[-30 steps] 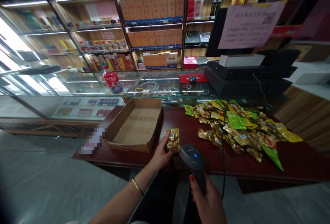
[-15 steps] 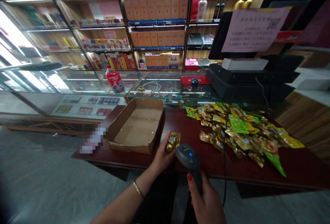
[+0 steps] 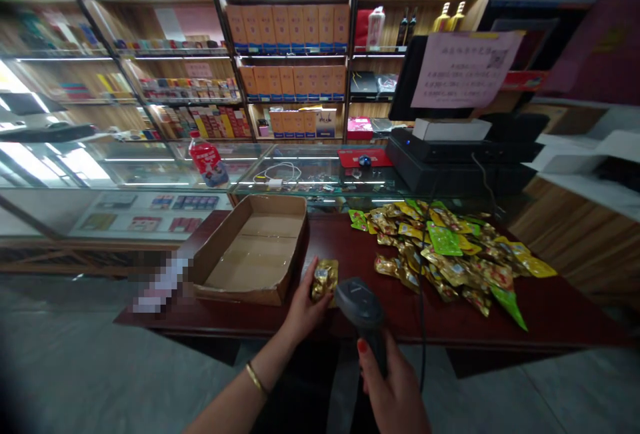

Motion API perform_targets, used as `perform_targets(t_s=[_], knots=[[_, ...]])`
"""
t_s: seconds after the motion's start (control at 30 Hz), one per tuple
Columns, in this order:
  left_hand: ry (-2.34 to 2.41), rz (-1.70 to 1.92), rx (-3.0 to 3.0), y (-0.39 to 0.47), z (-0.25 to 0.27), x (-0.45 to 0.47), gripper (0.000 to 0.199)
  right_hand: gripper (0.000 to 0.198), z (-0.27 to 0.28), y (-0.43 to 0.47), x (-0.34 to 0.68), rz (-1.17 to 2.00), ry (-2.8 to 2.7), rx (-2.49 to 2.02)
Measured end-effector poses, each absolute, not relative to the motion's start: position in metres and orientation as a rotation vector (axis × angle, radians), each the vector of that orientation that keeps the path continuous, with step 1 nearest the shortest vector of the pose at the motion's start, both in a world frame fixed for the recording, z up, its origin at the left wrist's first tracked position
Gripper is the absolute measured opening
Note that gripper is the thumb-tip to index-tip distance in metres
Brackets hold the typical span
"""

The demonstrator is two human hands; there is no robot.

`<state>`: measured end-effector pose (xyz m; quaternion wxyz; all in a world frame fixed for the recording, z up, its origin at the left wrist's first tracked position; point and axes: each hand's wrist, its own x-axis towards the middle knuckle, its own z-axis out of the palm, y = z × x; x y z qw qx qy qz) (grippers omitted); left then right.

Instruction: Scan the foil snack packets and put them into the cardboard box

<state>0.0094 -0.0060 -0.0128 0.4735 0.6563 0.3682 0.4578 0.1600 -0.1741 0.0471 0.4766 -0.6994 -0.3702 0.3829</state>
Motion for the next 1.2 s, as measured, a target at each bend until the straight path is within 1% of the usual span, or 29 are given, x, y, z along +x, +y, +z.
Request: perform_targets(t_s=[0.07,0.2,0.3,0.4,0.5,0.6,0.63,0.7,0.8,0.87,0.9,1.03,1.13,1.2], knots=[[0.935,1.109,1.577,-0.007,-0.011,0.007,0.083,0.069,0.037,-0.158,0.165,0.917,-0.839,-1.586],[0.928,1.205,1.504,-0.004,0.007,0.010,0.069,0.062,0.021,-0.116,0.180,0.862,-0.827,-1.402],[0.841,1.274,1.546,0.007,0.043,0.033,0.061,0.063,0.010,-0.090,0.191,0.890,-0.781,-1.328],[0.708,1.275,1.822,0.031,0.089,0.087,0.043,0.064,0.000,-0.079,0.194,0.924,-0.759,-1.260],[0.659,1.032,2.134,0.063,0.122,0.169,0.046,0.064,-0.009,-0.080,0.193,0.893,-0.778,-1.293],[0.800,0.646,2.400,0.093,0.138,0.257,0.056,0.064,-0.015,-0.082,0.191,0.877,-0.793,-1.371],[0.816,0.584,2.429,0.101,0.140,0.283,0.056,0.065,-0.017,-0.082,0.191,0.878,-0.804,-1.385],[0.818,0.519,2.474,0.113,0.143,0.326,0.050,0.069,-0.019,-0.081,0.191,0.849,-0.805,-1.406],[0.825,0.445,2.539,0.126,0.143,0.365,0.034,0.076,-0.019,-0.079,0.189,0.744,-0.750,-1.455],[0.853,0.405,2.571,0.130,0.143,0.374,0.028,0.078,-0.019,-0.079,0.188,0.714,-0.723,-1.483],[0.874,0.391,2.581,0.131,0.143,0.375,0.029,0.078,-0.020,-0.079,0.188,0.722,-0.722,-1.485],[0.939,0.413,2.607,0.128,0.159,0.355,0.043,0.073,-0.022,-0.079,0.191,0.795,-0.760,-1.414],[0.918,0.520,2.630,0.112,0.182,0.307,0.053,0.068,-0.021,-0.079,0.196,0.825,-0.754,-1.349],[0.860,0.611,2.652,0.091,0.192,0.257,0.050,0.067,-0.017,-0.078,0.200,0.848,-0.695,-1.300]])
